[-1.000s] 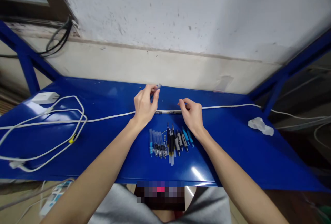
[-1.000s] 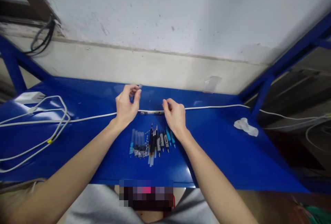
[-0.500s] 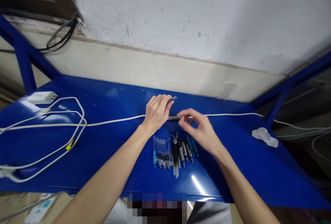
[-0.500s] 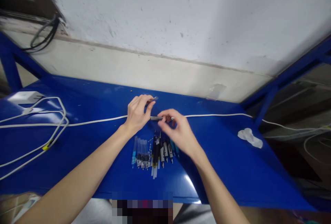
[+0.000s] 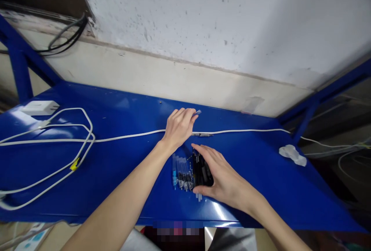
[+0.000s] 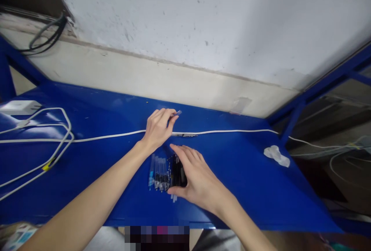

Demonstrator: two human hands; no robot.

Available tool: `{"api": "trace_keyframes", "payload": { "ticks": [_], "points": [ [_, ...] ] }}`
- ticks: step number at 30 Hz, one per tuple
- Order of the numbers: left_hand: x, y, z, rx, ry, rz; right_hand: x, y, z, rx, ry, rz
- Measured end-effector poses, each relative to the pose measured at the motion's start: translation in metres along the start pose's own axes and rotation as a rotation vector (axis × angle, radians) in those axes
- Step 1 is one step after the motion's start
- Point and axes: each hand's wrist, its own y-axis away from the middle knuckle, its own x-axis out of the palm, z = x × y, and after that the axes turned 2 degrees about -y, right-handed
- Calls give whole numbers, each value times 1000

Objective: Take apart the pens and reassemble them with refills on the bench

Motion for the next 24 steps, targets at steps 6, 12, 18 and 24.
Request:
{"api": "trace_keyframes", "payload": {
  "ticks": [6, 12, 18, 24],
  "points": [
    [2, 1, 1, -10, -1, -22, -8, -8, 10, 7, 74, 61],
    [2, 1, 2, -5, 8, -27, -9, -14, 9, 22, 93, 86],
    [3, 0, 2, 11, 8, -29, -12, -21, 10, -5, 157, 103],
    [6, 1, 4, 10, 50, -19, -19, -27, 13, -49, 248, 147]
  ]
}}
